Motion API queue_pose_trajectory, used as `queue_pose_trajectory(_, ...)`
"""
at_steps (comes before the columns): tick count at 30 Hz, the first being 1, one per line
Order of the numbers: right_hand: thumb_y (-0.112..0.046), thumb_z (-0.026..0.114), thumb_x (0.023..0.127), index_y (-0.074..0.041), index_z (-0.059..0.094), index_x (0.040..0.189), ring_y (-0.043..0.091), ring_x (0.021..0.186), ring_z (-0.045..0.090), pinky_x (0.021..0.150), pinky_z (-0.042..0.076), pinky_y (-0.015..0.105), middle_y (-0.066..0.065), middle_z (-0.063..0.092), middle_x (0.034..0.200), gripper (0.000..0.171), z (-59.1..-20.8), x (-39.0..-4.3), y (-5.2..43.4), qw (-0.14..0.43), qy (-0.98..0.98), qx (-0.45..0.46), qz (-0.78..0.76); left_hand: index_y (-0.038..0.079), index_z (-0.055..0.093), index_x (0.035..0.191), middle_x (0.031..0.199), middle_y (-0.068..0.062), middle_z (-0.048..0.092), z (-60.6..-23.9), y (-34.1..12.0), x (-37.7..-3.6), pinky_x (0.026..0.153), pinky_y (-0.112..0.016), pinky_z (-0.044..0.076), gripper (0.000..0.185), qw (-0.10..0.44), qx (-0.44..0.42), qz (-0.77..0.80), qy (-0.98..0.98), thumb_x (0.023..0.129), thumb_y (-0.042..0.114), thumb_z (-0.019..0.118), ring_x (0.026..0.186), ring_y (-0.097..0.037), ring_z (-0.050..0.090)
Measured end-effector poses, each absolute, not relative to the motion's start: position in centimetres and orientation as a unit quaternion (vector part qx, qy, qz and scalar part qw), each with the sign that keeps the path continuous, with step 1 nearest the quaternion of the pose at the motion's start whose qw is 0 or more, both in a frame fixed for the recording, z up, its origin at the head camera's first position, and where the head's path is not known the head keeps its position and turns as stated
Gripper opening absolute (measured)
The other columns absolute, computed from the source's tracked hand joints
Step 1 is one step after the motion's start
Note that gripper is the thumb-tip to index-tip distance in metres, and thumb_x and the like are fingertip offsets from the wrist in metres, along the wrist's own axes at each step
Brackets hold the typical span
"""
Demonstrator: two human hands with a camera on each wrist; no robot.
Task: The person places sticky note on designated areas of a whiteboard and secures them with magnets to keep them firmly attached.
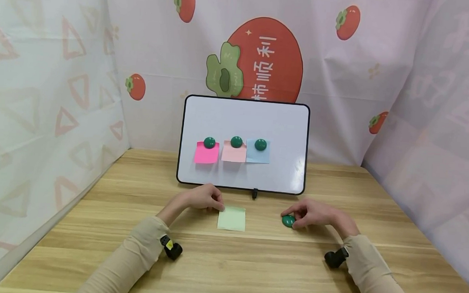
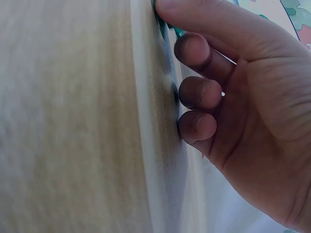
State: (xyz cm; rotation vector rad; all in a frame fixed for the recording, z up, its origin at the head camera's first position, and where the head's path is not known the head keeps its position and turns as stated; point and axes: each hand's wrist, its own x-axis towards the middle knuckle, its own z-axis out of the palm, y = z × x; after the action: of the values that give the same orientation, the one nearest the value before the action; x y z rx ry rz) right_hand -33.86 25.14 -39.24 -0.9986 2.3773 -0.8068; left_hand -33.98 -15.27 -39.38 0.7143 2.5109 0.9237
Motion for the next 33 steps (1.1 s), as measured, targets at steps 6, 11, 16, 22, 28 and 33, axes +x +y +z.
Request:
queue_pose_trajectory(6,-0.023,0.074,0.089,-0.014,0.066,0.130,0.009,0.079,0.050,0.068,0.041,0.021,-0.001,0.056,0.088,0.042,-39.3,-33.9,25.0,0.209,0.866,-0.342,-0.300,0.017,0.075,0.082,0.072,0.000,0.067,-39.1,-14.9,-34.2,0.059,-0.025,0.043,0.014,0.138,0.251,0.372,0.883,0.087,0.030,0.076,0.062,-0.010,0.051)
queue_pose_trajectory(11,-0.025,0.075,0.088,-0.016,0.068,0.127,0.009,0.075,0.049,0.066,0.039,0.021,-0.003,0.055,0.083,0.041,-39.3,-33.8,24.8,0.185,0.877,-0.332,-0.294,0.018,0.075,0.083,0.079,-0.003,0.071,-38.6,-14.4,-34.3,0.065,-0.028,0.044,0.012,0.112,0.246,0.381,0.884,0.088,0.030,0.076,0.068,-0.010,0.052)
queue_pose_trajectory(16,-0.026,0.075,0.087,-0.016,0.069,0.126,0.008,0.072,0.049,0.064,0.039,0.020,-0.003,0.054,0.081,0.041,-39.4,-33.9,24.9,0.184,0.881,-0.326,-0.290,0.017,0.074,0.085,0.079,-0.003,0.070,-38.3,-13.3,-34.6,0.063,-0.027,0.046,0.011,0.078,0.250,0.391,0.882,0.090,0.027,0.074,0.068,-0.011,0.055)
queue_pose_trajectory(22,-0.025,0.075,0.088,-0.016,0.069,0.126,0.008,0.072,0.049,0.064,0.039,0.020,-0.003,0.055,0.081,0.040,-39.3,-33.9,25.0,0.185,0.879,-0.329,-0.291,0.015,0.075,0.086,0.082,-0.005,0.072,-37.5,-11.3,-35.3,0.067,-0.027,0.049,0.012,0.007,0.270,0.406,0.873,0.090,0.026,0.074,0.074,-0.011,0.058)
queue_pose_trajectory(28,-0.028,0.075,0.088,-0.021,0.069,0.127,0.007,0.072,0.049,0.064,0.040,0.021,-0.006,0.056,0.082,0.039,-39.5,-34.0,25.1,0.187,0.878,-0.331,-0.290,0.016,0.076,0.085,0.083,-0.006,0.073,-36.3,-9.4,-36.2,0.067,-0.026,0.048,0.012,-0.021,0.282,0.396,0.874,0.090,0.027,0.074,0.073,-0.012,0.057)
queue_pose_trajectory(33,-0.028,0.075,0.089,-0.019,0.069,0.127,0.007,0.071,0.049,0.064,0.040,0.020,-0.006,0.056,0.081,0.040,-39.8,-34.0,25.2,0.183,0.876,-0.339,-0.291,0.016,0.076,0.087,0.087,-0.007,0.073,-34.5,-7.9,-36.9,0.067,-0.026,0.048,0.011,-0.025,0.277,0.397,0.875,0.090,0.026,0.075,0.075,-0.014,0.059)
